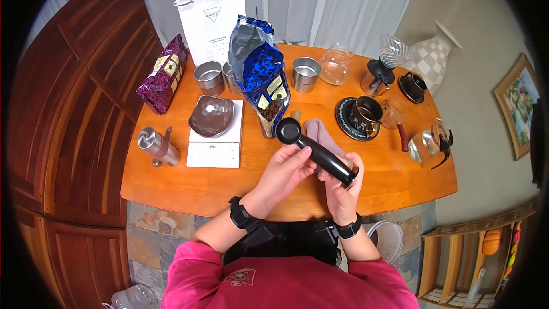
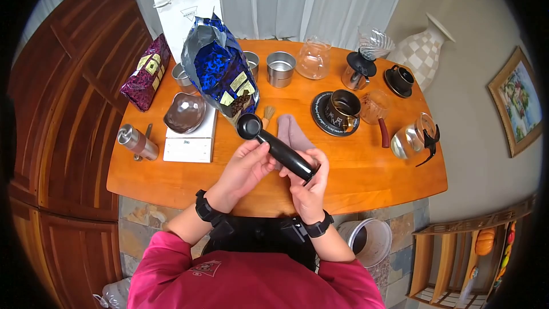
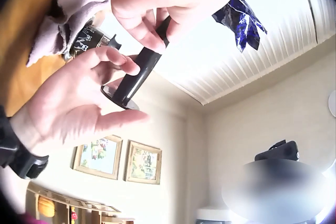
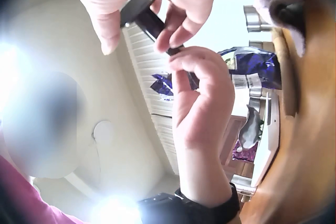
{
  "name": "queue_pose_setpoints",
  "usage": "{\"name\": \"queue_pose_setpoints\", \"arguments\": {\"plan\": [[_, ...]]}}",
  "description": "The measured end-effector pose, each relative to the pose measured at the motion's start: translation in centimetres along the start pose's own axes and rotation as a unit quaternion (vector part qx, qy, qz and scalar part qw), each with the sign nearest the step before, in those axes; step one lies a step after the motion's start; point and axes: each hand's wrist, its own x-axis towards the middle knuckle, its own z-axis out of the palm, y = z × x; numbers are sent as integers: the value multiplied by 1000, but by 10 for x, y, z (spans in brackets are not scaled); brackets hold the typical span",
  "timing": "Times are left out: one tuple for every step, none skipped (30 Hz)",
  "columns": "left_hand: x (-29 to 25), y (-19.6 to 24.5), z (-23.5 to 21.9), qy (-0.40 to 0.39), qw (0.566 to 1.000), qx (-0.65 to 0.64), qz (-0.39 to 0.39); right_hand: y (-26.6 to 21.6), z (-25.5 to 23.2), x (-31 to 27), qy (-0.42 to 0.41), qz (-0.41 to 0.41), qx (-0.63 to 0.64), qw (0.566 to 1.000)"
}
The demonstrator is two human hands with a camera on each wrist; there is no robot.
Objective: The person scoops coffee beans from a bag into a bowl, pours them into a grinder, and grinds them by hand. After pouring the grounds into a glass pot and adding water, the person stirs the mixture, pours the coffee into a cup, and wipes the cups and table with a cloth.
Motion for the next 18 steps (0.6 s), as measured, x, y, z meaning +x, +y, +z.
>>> {"name": "queue_pose_setpoints", "arguments": {"plan": [[1,1,3,-1,1000,16,-1,0,4,4,20,-15,-10,1000],[0,2,5,-2,1000,31,-2,-2,4,8,22,-10,-44,999],[-2,4,5,4,998,68,-9,-4,4,13,24,-6,-77,997],[-5,8,4,10,994,106,-16,-6,4,20,25,-2,-110,994],[-8,12,2,16,989,143,-22,-10,6,30,9,-37,-143,989],[-13,16,-3,35,985,167,-35,-15,5,39,-6,-54,-190,980],[-18,19,-9,54,979,190,-49,-21,2,49,-51,-107,-278,953],[-21,23,-16,74,972,213,-63,-27,0,60,-95,-159,-363,913],[-21,27,-26,94,959,264,-30,-33,1,71,-142,-233,-444,853],[-20,29,-39,115,943,314,2,-35,-3,84,-208,-258,-460,823],[-18,29,-48,135,922,362,34,-38,1,93,-262,-241,-481,801],[-13,29,-53,158,885,425,103,-43,7,100,-315,-224,-500,775],[-6,31,-54,179,839,484,171,-45,14,107,-355,-225,-537,731],[-1,35,-53,198,785,537,237,-45,21,111,-378,-223,-551,710],[2,40,-51,209,750,586,223,-45,27,114,-400,-220,-564,688],[8,42,-50,206,724,608,251,-44,33,117,-421,-218,-577,665],[15,42,-49,204,697,629,278,-44,36,119,-433,-192,-583,660],[22,43,-50,200,669,648,304,-43,38,120,-429,-172,-577,673]]}}
